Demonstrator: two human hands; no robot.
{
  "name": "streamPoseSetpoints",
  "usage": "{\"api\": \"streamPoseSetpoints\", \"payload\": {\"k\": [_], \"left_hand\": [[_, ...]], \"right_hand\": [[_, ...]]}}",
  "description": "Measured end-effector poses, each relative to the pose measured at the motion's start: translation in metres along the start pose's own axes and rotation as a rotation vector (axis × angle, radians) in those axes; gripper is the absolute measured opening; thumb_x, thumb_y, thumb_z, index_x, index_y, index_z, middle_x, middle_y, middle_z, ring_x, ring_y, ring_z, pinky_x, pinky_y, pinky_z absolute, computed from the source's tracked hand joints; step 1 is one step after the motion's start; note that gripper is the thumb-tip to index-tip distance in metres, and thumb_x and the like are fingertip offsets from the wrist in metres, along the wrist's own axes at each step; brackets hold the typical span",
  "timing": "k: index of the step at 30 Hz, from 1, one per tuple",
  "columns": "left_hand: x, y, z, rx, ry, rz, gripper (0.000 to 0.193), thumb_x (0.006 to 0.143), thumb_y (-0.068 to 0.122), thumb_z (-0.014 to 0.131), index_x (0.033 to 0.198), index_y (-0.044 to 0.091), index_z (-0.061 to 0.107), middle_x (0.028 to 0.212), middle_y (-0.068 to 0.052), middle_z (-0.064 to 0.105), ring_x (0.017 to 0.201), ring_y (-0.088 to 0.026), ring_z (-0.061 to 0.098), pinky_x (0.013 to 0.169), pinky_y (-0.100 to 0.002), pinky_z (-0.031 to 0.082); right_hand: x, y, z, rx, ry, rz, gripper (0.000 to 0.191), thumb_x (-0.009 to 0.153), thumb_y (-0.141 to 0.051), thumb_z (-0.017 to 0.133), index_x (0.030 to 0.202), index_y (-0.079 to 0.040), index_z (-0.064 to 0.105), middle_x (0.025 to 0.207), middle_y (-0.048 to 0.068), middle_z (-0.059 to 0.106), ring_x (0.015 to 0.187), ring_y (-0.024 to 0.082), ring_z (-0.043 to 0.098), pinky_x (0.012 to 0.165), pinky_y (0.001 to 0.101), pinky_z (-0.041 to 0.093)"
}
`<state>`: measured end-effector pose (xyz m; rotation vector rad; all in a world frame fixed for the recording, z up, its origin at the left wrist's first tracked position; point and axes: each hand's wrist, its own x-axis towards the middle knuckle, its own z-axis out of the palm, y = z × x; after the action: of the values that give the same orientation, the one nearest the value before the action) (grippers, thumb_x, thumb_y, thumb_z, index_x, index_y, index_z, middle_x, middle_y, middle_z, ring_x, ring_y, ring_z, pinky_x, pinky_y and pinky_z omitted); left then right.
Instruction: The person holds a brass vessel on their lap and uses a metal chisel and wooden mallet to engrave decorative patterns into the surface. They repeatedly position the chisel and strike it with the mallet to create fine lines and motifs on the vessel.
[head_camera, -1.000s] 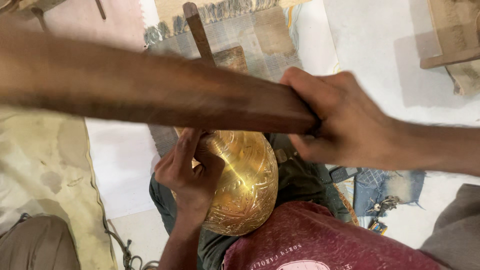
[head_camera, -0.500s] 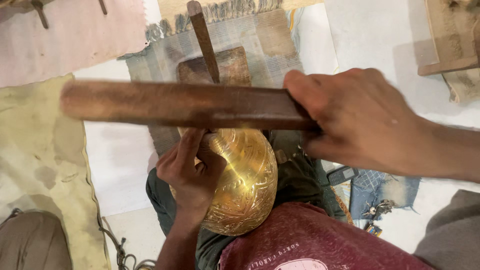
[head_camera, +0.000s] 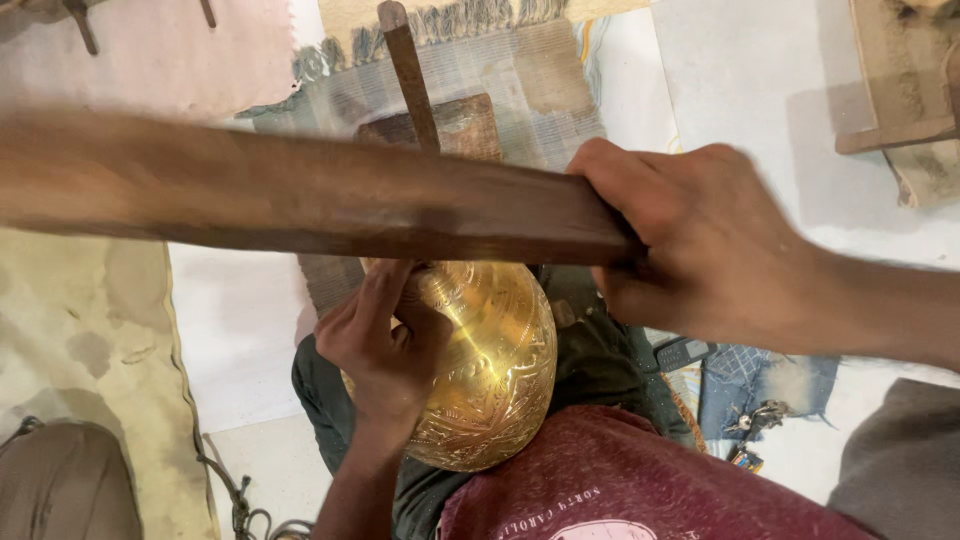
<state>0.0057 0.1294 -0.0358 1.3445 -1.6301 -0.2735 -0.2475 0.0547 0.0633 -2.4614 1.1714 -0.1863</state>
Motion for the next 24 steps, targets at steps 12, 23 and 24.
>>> {"api": "streamPoseSetpoints", "payload": {"k": [12,23,24], "left_hand": [[-0.008,-0.009,0.004,0.017,0.012,0.021,0.045,0.078,-0.014,0.060,0.118,0.000,0.073,0.075,-0.003,0.070,0.052,-0.006,0.055,0.046,-0.027,0.041],[0.003,0.000,-0.001,-0.393,0.104,-0.282,0.047,0.097,-0.008,0.066,0.142,-0.002,0.053,0.120,-0.013,0.072,0.102,-0.017,0.078,0.085,-0.027,0.066],[0.006,0.002,-0.003,-0.405,0.062,-0.254,0.048,0.097,-0.008,0.067,0.142,-0.002,0.052,0.117,-0.013,0.073,0.101,-0.018,0.078,0.085,-0.027,0.066]], "right_hand": [[-0.003,0.005,0.005,-0.010,0.133,-0.126,0.036,0.074,-0.011,0.074,0.105,-0.002,0.058,0.064,0.003,0.059,0.043,0.016,0.053,0.035,0.0341,0.040],[-0.002,0.013,0.023,0.463,0.161,-0.156,0.026,0.082,-0.007,0.075,0.103,-0.004,0.061,0.066,-0.002,0.062,0.048,0.005,0.062,0.041,0.0242,0.047],[-0.003,0.015,0.035,0.539,0.172,-0.099,0.021,0.084,-0.010,0.078,0.096,-0.005,0.062,0.064,-0.002,0.060,0.045,0.006,0.059,0.038,0.0244,0.044]]}}
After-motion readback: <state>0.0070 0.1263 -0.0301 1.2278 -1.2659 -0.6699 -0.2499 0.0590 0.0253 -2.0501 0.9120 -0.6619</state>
